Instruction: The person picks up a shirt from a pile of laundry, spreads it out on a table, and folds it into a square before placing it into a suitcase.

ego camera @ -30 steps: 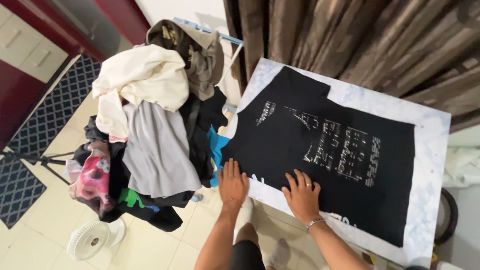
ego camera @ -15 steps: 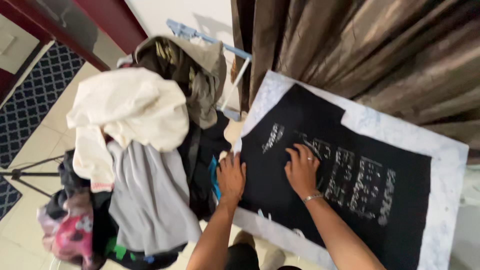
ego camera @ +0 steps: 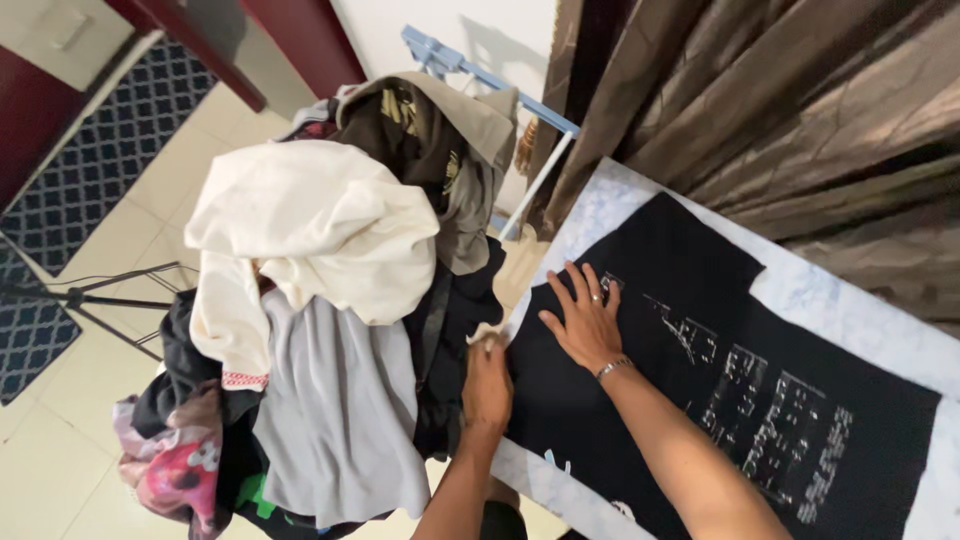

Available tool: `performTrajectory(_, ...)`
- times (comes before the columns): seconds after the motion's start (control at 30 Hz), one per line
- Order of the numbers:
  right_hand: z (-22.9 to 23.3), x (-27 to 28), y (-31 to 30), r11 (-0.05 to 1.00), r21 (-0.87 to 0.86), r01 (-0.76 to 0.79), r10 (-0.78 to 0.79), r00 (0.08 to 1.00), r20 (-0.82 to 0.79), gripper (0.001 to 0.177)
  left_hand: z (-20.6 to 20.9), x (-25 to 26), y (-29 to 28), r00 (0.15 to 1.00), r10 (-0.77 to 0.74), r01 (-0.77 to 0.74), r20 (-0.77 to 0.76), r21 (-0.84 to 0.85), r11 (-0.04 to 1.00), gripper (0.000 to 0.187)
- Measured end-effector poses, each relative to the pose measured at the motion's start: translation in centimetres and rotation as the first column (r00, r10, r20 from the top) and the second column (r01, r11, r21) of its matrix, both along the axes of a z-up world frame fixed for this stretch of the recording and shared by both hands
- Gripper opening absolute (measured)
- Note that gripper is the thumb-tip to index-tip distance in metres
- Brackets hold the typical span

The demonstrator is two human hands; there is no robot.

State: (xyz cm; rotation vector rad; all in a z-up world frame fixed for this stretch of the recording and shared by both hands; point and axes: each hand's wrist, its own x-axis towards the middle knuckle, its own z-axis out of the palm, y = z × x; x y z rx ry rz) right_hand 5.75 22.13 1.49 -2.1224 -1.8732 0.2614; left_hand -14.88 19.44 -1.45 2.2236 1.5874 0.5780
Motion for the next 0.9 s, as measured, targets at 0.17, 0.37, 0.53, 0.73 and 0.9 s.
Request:
performTrajectory(0.17, -1.0, 3.1, -3.5, 0.978, 0.202, 0.061, -0.034, 0.99, -0.138, 0.048, 3.1, -1.2, -3.0, 0.954, -0.292, 0.289, -0.07, -0.039, 0.956, 0.048)
performTrajectory(0.37, -1.1, 11.4, -13.0, 0.949, 0.143, 0.281, -0.274, 0.959, -0.07, 0.037, 4.9, 2.4, -5.6, 0.981, 0.044, 0.003, -0.187, 0.245, 0.97, 0.047)
performTrajectory(0.53, -2.6, 15.1, -19.2, 0.974, 0.162, 0.158, -0.128, 0.974, -0.186, 0.046, 4.9, 9.6, -6.6, 0.997, -0.066, 0.069, -0.048, 0.068, 0.995, 0.047)
performTrajectory(0.73, -2.9, 14.8, -18.6, 0.977, -0.026, 0.21, -0.21, 0.945, -0.251, 0.035, 3.2, 19.0, -5.2, 0.963, -0.256, 0.222, -0.083, -0.293, 0.93, 0.053)
performTrajectory(0.9, -1.9, 16.2, -18.9, 0.875, -0.37, 0.312, -0.473, 0.714, -0.516, 0.032, 2.4, 20.1, -3.5, 0.974, -0.179, 0.108, -0.137, -0.414, 0.904, 0.06)
